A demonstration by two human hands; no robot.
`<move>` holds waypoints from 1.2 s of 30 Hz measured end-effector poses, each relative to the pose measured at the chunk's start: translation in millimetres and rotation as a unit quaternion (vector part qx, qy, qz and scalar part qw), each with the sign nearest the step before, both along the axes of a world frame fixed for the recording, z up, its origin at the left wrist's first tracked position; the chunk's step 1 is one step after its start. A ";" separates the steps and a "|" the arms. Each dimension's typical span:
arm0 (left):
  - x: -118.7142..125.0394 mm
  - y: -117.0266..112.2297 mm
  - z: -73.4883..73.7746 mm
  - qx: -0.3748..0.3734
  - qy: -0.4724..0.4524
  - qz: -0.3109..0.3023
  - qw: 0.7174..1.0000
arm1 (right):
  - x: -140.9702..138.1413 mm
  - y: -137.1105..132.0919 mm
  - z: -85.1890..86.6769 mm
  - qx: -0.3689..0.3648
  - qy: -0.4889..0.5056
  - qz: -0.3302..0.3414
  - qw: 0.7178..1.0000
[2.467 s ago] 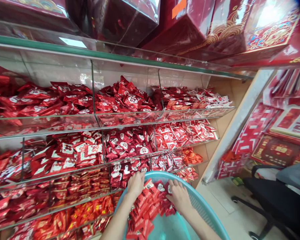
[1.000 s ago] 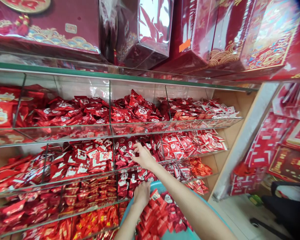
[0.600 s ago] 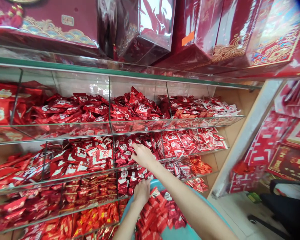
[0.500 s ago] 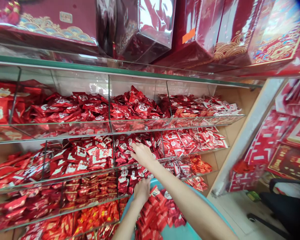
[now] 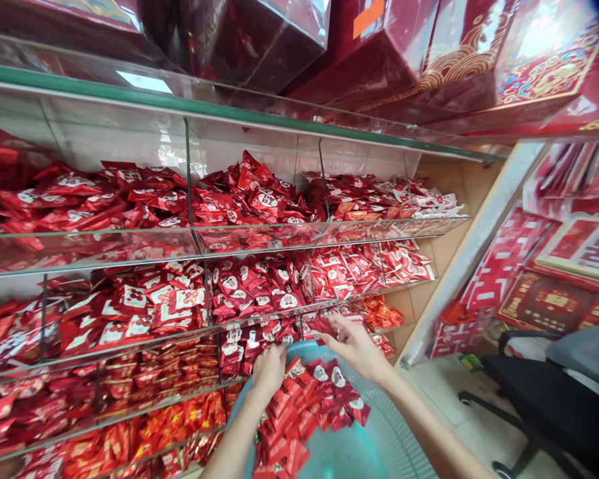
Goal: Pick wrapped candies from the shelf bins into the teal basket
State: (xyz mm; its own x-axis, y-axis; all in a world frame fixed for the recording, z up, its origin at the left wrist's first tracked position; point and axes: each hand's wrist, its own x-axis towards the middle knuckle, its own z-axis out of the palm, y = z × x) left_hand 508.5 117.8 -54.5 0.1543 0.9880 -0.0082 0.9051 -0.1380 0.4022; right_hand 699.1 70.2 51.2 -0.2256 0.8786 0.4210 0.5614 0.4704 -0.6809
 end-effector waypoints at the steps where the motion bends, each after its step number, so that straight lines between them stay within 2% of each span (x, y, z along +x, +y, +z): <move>1: 0.0 0.0 -0.3 0.001 0.000 0.001 1.000 | 6.9 -0.7 -13.0 -0.014 -0.009 -0.007 1.000; 4: 0.0 -0.4 -1.1 0.008 0.010 0.002 1.000 | 18.9 0.1 -45.2 -0.052 -0.050 0.001 0.997; 6: -0.1 -1.1 -1.0 0.016 0.015 0.000 1.000 | 21.9 1.9 -58.6 -0.067 -0.079 0.021 0.994; 12: 0.1 -4.8 4.2 0.009 0.021 0.004 1.000 | 27.5 12.7 -78.4 -0.010 -0.189 0.067 0.980; 18: 1.0 -5.3 4.9 0.015 0.019 0.001 1.000 | 26.9 17.8 -92.3 0.006 -0.251 0.059 0.966; 25: 1.2 -4.7 3.0 0.009 0.018 0.005 1.000 | 15.3 11.9 -98.5 0.045 -0.360 0.026 0.931; 30: 0.5 -3.6 0.7 0.019 0.012 0.007 1.000 | 19.6 7.7 -98.8 0.051 -0.390 0.048 0.918; 33: -0.3 -2.9 -1.4 0.020 0.011 0.005 1.000 | 21.9 4.4 -87.8 0.054 -0.406 0.047 0.911; 36: -0.4 -3.0 -1.8 0.023 0.012 0.001 1.000 | 11.9 1.2 -62.5 0.064 -0.401 0.038 0.913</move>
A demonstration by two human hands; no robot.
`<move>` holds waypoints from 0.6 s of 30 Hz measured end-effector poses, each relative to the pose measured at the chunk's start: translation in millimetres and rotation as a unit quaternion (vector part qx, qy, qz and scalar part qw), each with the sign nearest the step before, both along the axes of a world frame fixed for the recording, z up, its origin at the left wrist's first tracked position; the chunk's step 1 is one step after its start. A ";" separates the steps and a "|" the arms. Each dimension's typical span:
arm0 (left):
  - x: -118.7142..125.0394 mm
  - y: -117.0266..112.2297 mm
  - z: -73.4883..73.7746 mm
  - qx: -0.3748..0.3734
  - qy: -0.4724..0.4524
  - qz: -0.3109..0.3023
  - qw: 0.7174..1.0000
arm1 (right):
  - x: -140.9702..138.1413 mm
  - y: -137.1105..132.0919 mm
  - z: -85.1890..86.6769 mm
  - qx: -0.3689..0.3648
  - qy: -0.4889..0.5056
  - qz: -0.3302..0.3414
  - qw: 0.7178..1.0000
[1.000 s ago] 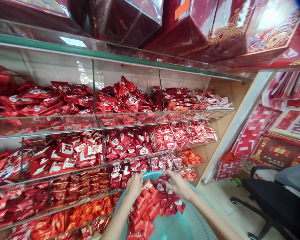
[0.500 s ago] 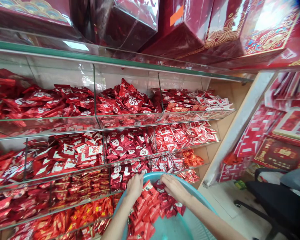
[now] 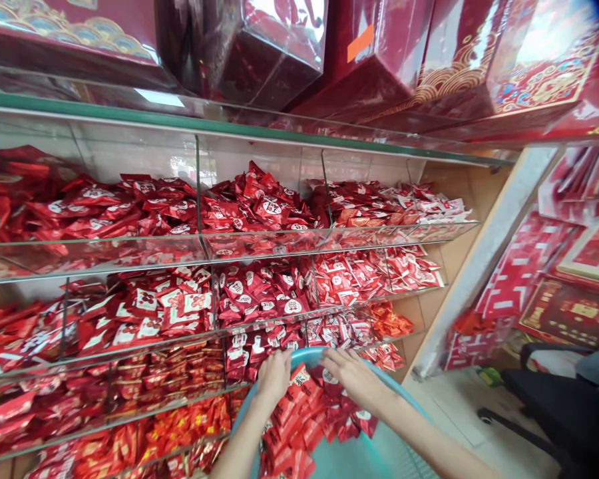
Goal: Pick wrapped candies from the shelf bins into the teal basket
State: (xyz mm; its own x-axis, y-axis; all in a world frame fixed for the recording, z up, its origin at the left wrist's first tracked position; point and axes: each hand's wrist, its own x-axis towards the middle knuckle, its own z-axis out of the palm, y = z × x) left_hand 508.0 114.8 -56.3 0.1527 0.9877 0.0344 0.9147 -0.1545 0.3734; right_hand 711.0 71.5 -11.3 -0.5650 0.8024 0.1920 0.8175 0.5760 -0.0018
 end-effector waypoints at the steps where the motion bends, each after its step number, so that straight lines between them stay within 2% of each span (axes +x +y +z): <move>1: 0.3 0.0 0.4 -0.001 0.002 0.000 1.000 | -7.3 -1.0 11.2 0.005 0.011 0.006 1.000; 6: 4.2 1.2 4.3 -0.034 0.028 0.026 0.999 | -66.6 0.4 69.0 0.052 0.112 0.064 0.990; 9: 5.7 1.8 5.4 -0.048 0.038 0.037 0.997 | -105.2 14.8 92.1 0.094 0.184 0.065 0.976; 13: 4.1 1.0 3.5 -0.024 0.028 0.015 0.999 | -140.9 48.2 106.7 0.094 0.252 0.011 0.963; 16: 2.3 0.4 1.6 -0.004 0.031 0.002 1.000 | -154.0 70.2 106.9 0.055 0.272 -0.037 0.960; 18: 1.5 0.1 1.4 -0.006 0.035 -0.001 0.999 | -157.9 78.6 103.5 0.023 0.283 -0.046 0.958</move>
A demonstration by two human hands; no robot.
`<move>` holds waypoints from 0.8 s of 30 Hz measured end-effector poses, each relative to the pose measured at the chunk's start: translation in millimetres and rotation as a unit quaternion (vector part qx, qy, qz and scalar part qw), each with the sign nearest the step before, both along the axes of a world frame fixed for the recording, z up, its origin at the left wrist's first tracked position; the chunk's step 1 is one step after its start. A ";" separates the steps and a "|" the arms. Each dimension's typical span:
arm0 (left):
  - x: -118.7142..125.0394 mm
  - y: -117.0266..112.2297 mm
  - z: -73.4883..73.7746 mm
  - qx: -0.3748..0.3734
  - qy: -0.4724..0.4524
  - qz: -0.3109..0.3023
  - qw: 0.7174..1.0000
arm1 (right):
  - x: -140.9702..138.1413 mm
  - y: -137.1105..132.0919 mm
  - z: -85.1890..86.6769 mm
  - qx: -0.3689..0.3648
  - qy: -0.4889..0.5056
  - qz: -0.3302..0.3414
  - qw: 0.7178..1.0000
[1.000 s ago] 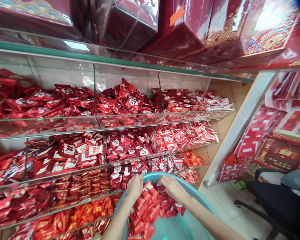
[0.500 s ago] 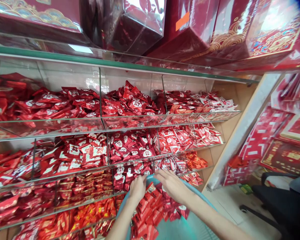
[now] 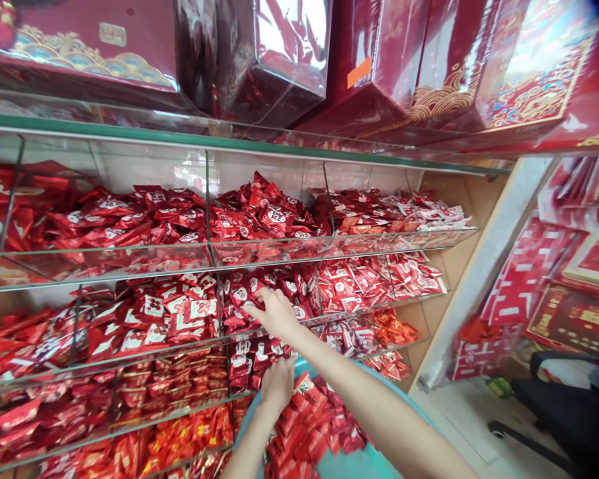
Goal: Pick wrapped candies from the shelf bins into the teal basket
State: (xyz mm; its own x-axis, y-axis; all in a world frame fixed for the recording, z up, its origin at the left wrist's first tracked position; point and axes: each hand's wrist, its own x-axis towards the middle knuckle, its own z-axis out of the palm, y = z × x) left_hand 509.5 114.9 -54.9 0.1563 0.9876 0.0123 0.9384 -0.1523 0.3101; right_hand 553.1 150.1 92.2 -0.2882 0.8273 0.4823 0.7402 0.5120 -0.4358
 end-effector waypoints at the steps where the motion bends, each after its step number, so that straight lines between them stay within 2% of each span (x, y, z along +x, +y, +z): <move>1: -0.2 -0.1 0.3 -0.002 0.000 0.000 1.000 | -0.8 2.1 -2.0 -0.010 0.007 0.007 1.000; 8: -0.7 -0.1 2.4 0.000 0.009 -0.008 1.000 | 1.5 0.9 -4.3 -0.035 0.042 0.033 0.998; 15: -1.0 0.5 -1.0 0.004 0.007 -0.007 1.000 | 3.7 5.4 -3.0 -0.053 0.093 0.025 0.994; 20: -2.5 1.2 -1.8 0.007 -0.002 -0.010 1.000 | 7.5 8.5 -2.9 -0.056 0.184 0.085 0.978; 24: -2.8 2.6 -3.8 0.013 -0.010 -0.012 1.000 | 12.1 5.1 3.1 -0.077 0.273 0.145 0.948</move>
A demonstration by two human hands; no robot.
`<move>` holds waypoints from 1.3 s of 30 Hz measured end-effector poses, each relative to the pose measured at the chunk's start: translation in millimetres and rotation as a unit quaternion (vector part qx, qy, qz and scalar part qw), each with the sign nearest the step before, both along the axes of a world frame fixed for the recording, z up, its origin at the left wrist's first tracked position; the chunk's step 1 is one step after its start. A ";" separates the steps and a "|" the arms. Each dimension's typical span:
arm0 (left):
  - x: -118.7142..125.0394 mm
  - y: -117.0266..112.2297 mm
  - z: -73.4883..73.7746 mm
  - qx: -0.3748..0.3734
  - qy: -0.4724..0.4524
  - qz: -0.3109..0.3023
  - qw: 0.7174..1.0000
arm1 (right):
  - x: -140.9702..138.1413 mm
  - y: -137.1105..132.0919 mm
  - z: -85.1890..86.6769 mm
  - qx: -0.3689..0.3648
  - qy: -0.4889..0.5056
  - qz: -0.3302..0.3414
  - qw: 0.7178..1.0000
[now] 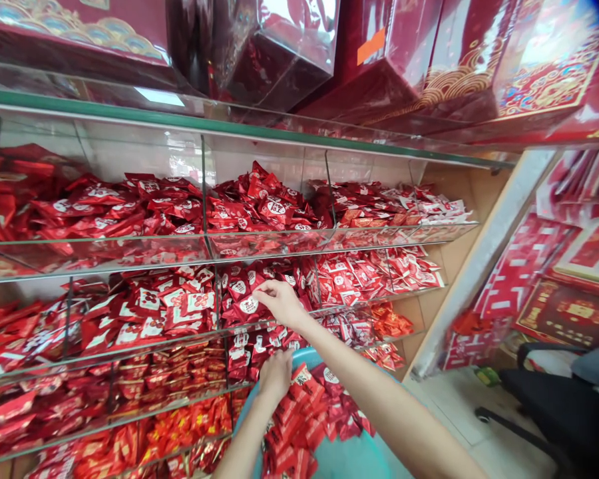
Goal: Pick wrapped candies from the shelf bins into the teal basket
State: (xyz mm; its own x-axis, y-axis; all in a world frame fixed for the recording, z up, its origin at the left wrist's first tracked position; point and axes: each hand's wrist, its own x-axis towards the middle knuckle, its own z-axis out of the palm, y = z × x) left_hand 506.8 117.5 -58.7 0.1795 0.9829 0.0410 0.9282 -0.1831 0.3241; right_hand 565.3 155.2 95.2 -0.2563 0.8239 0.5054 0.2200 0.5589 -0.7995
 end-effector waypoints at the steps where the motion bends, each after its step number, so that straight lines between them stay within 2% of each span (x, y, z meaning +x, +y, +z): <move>1: 0.1 0.3 -0.2 0.000 0.000 0.000 1.000 | 3.3 -3.7 2.7 -0.008 0.023 0.010 1.000; 5: 0.8 0.7 0.9 -0.009 -0.007 0.001 1.000 | 32.1 -30.9 9.4 -0.033 0.086 0.002 0.996; 8: 1.0 -0.1 2.5 -0.028 -0.023 0.012 0.999 | 67.2 -56.2 -4.9 -0.060 0.083 -0.050 0.993; 10: 0.9 -1.2 3.3 -0.036 -0.035 0.017 0.999 | 92.0 -69.7 -27.8 -0.098 0.073 -0.092 0.988; 15: 0.9 -3.5 4.1 -0.031 -0.040 0.016 0.999 | 140.7 -83.6 -103.3 -0.187 0.073 -0.189 0.961; 17: 0.8 -3.9 4.1 -0.029 -0.035 0.012 0.999 | 151.9 -83.7 -125.3 -0.196 0.048 -0.213 0.956; 19: 0.7 -3.9 3.9 -0.029 -0.034 0.011 0.999 | 158.5 -83.3 -138.6 -0.193 -0.009 -0.230 0.954; 23: 0.3 -3.2 3.7 -0.020 -0.034 0.008 0.999 | 163.4 -85.4 -148.3 -0.225 -0.119 -0.235 0.938; 29: 0.1 -3.0 3.6 -0.016 -0.030 0.005 0.999 | 168.6 -89.1 -157.1 -0.240 -0.203 -0.256 0.914; 36: 0.4 -4.1 6.2 -0.018 -0.022 0.003 1.000 | 166.3 -87.3 -166.1 -0.277 -0.127 -0.223 0.926; 39: 0.9 -4.4 7.9 -0.025 -0.017 0.006 1.000 | 167.4 -87.8 -172.0 -0.280 -0.156 -0.234 0.918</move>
